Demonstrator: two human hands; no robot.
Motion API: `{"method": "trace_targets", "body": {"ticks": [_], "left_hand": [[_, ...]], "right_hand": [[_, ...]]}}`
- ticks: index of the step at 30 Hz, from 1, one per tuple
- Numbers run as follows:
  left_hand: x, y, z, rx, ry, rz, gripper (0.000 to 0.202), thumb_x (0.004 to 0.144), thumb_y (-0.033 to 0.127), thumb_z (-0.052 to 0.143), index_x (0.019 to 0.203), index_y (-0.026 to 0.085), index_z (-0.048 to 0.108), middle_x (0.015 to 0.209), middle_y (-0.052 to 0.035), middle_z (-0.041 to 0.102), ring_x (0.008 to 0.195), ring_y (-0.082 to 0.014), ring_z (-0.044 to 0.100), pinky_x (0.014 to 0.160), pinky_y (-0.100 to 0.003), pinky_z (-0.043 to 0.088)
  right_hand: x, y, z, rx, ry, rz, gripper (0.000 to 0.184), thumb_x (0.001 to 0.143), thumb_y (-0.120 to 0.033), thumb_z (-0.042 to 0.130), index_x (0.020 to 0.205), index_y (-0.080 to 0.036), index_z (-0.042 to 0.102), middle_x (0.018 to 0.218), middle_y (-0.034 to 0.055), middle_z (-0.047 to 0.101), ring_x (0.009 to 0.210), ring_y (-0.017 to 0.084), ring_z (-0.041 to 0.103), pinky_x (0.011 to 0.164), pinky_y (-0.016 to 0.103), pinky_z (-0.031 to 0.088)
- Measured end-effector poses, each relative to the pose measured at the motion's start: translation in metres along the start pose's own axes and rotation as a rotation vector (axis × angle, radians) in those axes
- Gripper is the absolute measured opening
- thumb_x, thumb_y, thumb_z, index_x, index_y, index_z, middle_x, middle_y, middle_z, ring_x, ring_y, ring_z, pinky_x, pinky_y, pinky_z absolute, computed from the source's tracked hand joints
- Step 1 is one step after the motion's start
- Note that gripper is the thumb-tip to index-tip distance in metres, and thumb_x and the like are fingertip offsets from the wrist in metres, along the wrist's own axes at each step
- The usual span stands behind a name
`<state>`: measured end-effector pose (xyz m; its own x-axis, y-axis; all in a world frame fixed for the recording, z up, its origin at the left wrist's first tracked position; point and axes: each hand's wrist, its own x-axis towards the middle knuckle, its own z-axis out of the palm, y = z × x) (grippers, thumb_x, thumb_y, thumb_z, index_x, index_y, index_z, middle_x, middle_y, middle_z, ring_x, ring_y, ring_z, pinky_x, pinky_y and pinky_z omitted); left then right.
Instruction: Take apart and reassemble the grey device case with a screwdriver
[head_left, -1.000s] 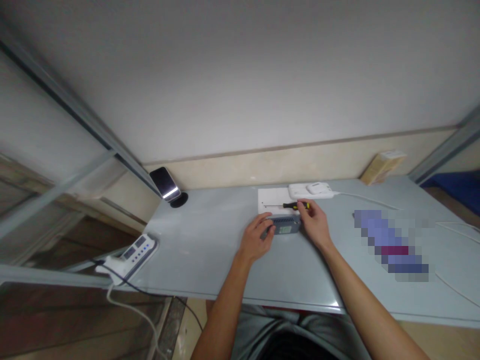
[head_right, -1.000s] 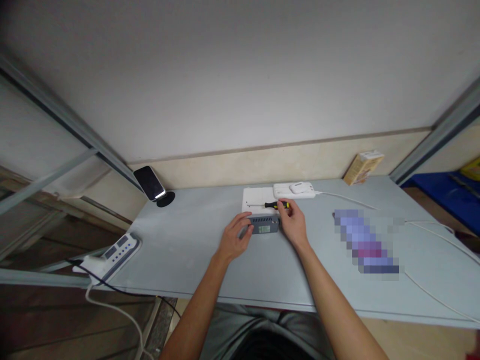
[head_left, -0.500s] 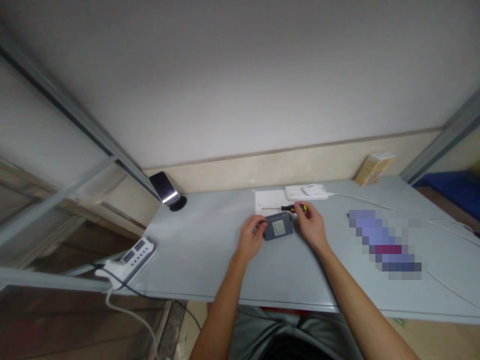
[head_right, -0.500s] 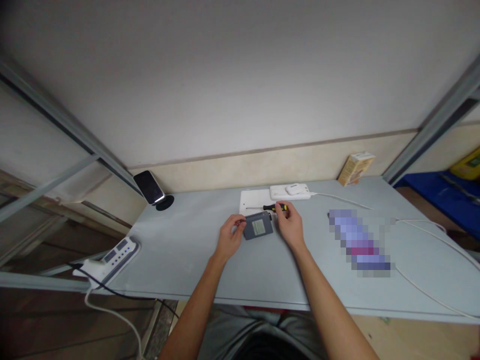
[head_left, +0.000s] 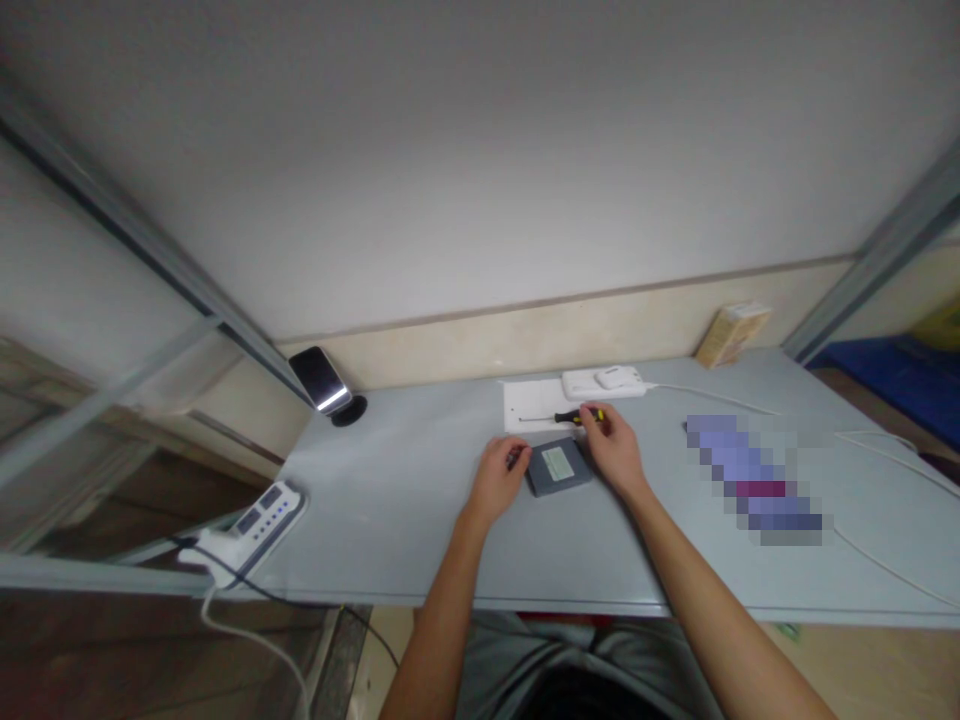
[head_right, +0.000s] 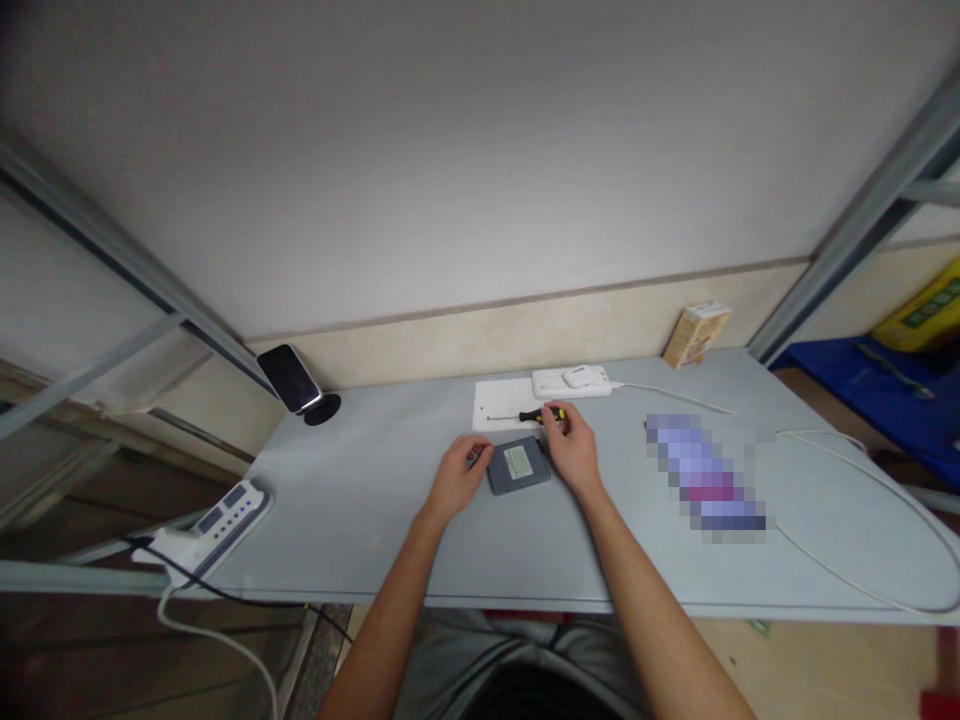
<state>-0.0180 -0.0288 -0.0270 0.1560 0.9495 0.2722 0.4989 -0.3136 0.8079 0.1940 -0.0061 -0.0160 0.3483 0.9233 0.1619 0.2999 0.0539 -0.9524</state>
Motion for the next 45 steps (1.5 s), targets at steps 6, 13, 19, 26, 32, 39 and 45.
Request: {"method": "trace_targets", "body": {"ticks": [6, 13, 19, 26, 32, 39, 45], "left_hand": [[-0.006, 0.012, -0.007, -0.01, -0.103, 0.135, 0.049, 0.077, 0.032, 0.084, 0.121, 0.023, 0.065, 0.117, -0.0076, 0.063, 0.11, -0.0234, 0.059, 0.101, -0.039, 0.049], [-0.011, 0.017, -0.012, 0.001, -0.136, 0.177, 0.058, 0.065, 0.03, 0.093, 0.118, 0.023, 0.068, 0.111, -0.0067, 0.06, 0.107, -0.0229, 0.059, 0.099, -0.039, 0.051], [-0.006, 0.017, -0.01, 0.001, -0.038, 0.025, 0.023, 0.082, 0.035, 0.075, 0.098, 0.019, 0.074, 0.089, -0.0038, 0.07, 0.075, -0.0159, 0.059, 0.071, -0.028, 0.051], [0.006, 0.021, -0.007, 0.1, 0.014, 0.025, 0.038, 0.096, 0.043, 0.052, 0.079, 0.017, 0.074, 0.072, -0.005, 0.069, 0.067, -0.0172, 0.058, 0.067, -0.029, 0.047], [0.023, 0.028, -0.009, 0.114, 0.028, 0.013, 0.042, 0.097, 0.04, 0.048, 0.066, 0.018, 0.067, 0.065, -0.0019, 0.064, 0.063, -0.015, 0.055, 0.064, -0.027, 0.043], [0.041, 0.031, -0.014, 0.028, 0.087, 0.002, 0.017, 0.087, 0.031, 0.062, 0.091, 0.02, 0.074, 0.084, -0.001, 0.074, 0.065, -0.0132, 0.056, 0.07, -0.026, 0.048], [0.047, 0.031, -0.003, -0.029, 0.167, 0.032, 0.016, 0.087, 0.03, 0.065, 0.095, 0.02, 0.075, 0.088, -0.0022, 0.075, 0.066, -0.0134, 0.055, 0.074, -0.028, 0.05]], "right_hand": [[0.0, -0.002, 0.001, 0.009, 0.003, 0.02, 0.061, 0.081, -0.071, 0.057, 0.105, -0.017, 0.071, 0.069, 0.0028, 0.066, 0.057, 0.017, 0.05, 0.059, 0.03, 0.04], [-0.001, -0.005, -0.001, 0.034, 0.058, 0.027, 0.056, 0.082, -0.067, 0.06, 0.104, -0.016, 0.071, 0.067, 0.002, 0.065, 0.055, 0.016, 0.047, 0.056, 0.029, 0.04], [0.001, -0.008, -0.002, 0.094, 0.119, 0.031, 0.053, 0.082, -0.065, 0.061, 0.1, -0.016, 0.069, 0.072, 0.0032, 0.067, 0.057, 0.015, 0.048, 0.058, 0.029, 0.042], [0.002, -0.01, -0.006, 0.272, 0.18, 0.101, 0.052, 0.081, -0.066, 0.062, 0.1, -0.017, 0.065, 0.07, 0.0016, 0.066, 0.05, 0.012, 0.044, 0.049, 0.026, 0.036], [0.006, -0.002, -0.009, 0.496, 0.199, 0.116, 0.046, 0.075, -0.061, 0.07, 0.093, -0.02, 0.064, 0.057, -0.005, 0.054, 0.048, 0.01, 0.041, 0.046, 0.024, 0.031], [0.006, -0.001, -0.01, 0.594, 0.165, 0.11, 0.04, 0.073, -0.056, 0.073, 0.09, -0.021, 0.066, 0.06, -0.004, 0.057, 0.046, 0.009, 0.041, 0.044, 0.024, 0.029], [0.005, -0.003, -0.009, 0.613, 0.133, 0.104, 0.039, 0.073, -0.056, 0.074, 0.089, -0.021, 0.066, 0.062, -0.0029, 0.06, 0.047, 0.009, 0.042, 0.045, 0.023, 0.03]]}}
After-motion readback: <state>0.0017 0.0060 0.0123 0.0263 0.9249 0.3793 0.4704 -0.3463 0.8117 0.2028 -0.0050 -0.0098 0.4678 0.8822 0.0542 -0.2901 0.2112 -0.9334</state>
